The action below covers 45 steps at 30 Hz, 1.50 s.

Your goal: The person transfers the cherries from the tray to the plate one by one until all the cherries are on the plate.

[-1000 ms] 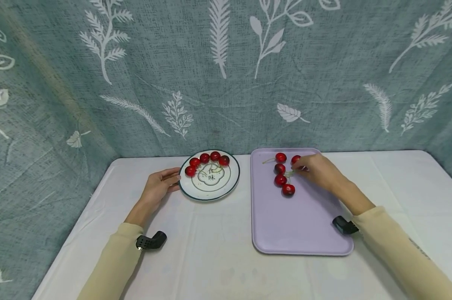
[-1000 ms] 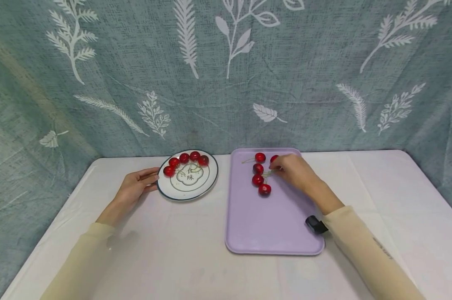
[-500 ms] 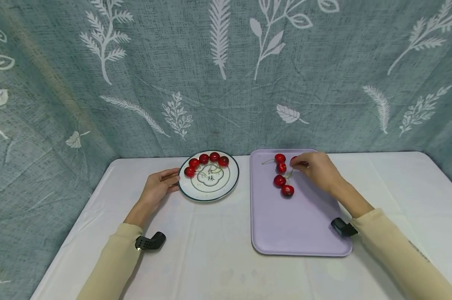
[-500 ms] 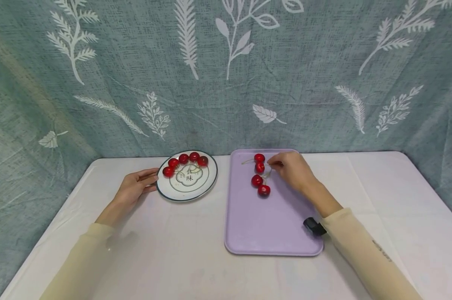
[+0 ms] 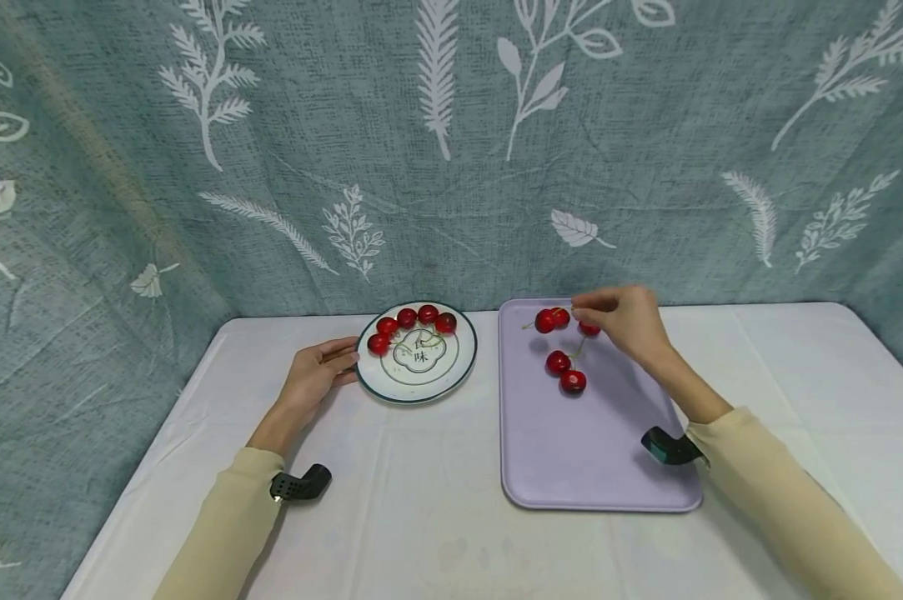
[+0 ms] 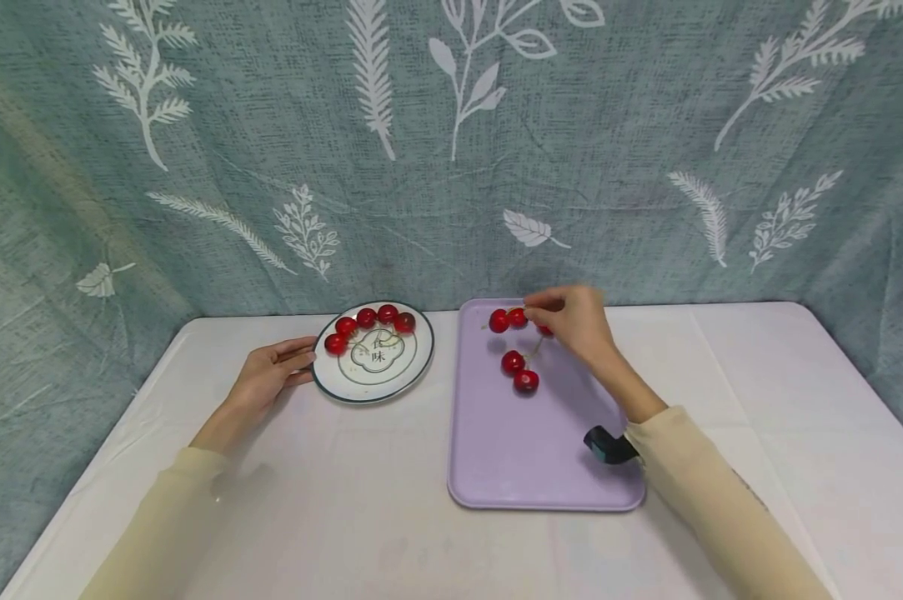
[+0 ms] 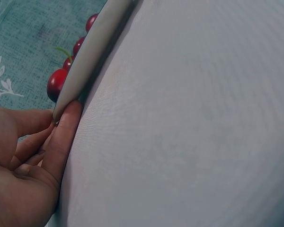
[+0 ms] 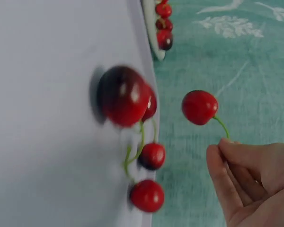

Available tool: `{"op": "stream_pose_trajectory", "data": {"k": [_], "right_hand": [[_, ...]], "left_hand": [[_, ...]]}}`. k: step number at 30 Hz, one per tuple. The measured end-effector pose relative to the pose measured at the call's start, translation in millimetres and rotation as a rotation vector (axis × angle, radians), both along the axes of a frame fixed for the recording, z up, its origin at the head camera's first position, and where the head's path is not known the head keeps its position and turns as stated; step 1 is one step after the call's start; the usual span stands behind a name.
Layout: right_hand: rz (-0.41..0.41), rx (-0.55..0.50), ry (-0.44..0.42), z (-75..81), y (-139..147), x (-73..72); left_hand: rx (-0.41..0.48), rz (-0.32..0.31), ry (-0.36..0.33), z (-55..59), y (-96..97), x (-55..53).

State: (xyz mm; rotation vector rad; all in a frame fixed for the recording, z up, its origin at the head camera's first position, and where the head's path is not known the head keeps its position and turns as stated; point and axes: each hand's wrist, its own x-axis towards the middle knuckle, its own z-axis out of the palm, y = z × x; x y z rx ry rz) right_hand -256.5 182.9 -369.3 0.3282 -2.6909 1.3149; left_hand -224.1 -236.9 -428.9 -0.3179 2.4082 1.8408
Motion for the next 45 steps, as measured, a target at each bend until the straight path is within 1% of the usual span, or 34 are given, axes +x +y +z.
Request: {"op": "stream_pose_trajectory", "data": {"k": [2,6,11,14,18,20,22,26,28,32,37,41,45], "right_hand": [[-0.009,-0.04,-0.058,1.9,-6,0.6],[-0.001,-0.118,-0.175,5.1,-19,0.7],[0.049,-0.259,-0.264,5.3,-42,-0.1],[0.077,-0.324,-0.287,3.8,-57,0.4],[0.093,-0.363,-0.313,0.6,-75,2.9],[0.103,-0.365,-0.31,-0.7,-85,4.2],[0.117,-0.355,-0.289,-2.0,-95,5.1],[0.145,-0.305,-0.251,-4.9,-113,6.4],[0.151,-0.301,-0.255,-7.3,-120,7.1],[0.152,-0.335,-0.304,-11.5,-133,6.9],[0.127,-0.37,-0.357,-16.4,-146,2.2],[0.126,-0.415,-0.383,-20.1,-155,-1.2],[0.127,-0.448,-0.395,-22.4,-163,-1.4]], "left_hand": [[-0.006,0.004,-0.001,-1.0,-0.3,-0.6],[-0.011,0.01,0.004,-2.8,-1.3,-1.8],[-0.017,0.009,0.009,-3.5,-0.9,-1.4],[-0.015,0.004,0.009,-3.4,-0.2,-1.4],[-0.007,-0.006,0.013,-3.2,0.1,-1.8],[-0.002,-0.004,0.012,-2.4,-0.2,-1.8],[-0.004,-0.005,0.013,-1.8,-0.5,-1.5],[-0.012,-0.006,0.016,-2.1,-1.8,-1.2],[-0.011,-0.009,0.017,-2.6,-2.3,-1.3],[-0.003,-0.011,0.017,-3.5,-2.4,-1.7],[0.002,-0.016,0.018,-4.5,-2.2,-2.0],[-0.003,-0.017,0.022,-4.9,-2.8,-2.5],[0.003,-0.018,0.02,-5.1,-3.3,-2.4]]}}
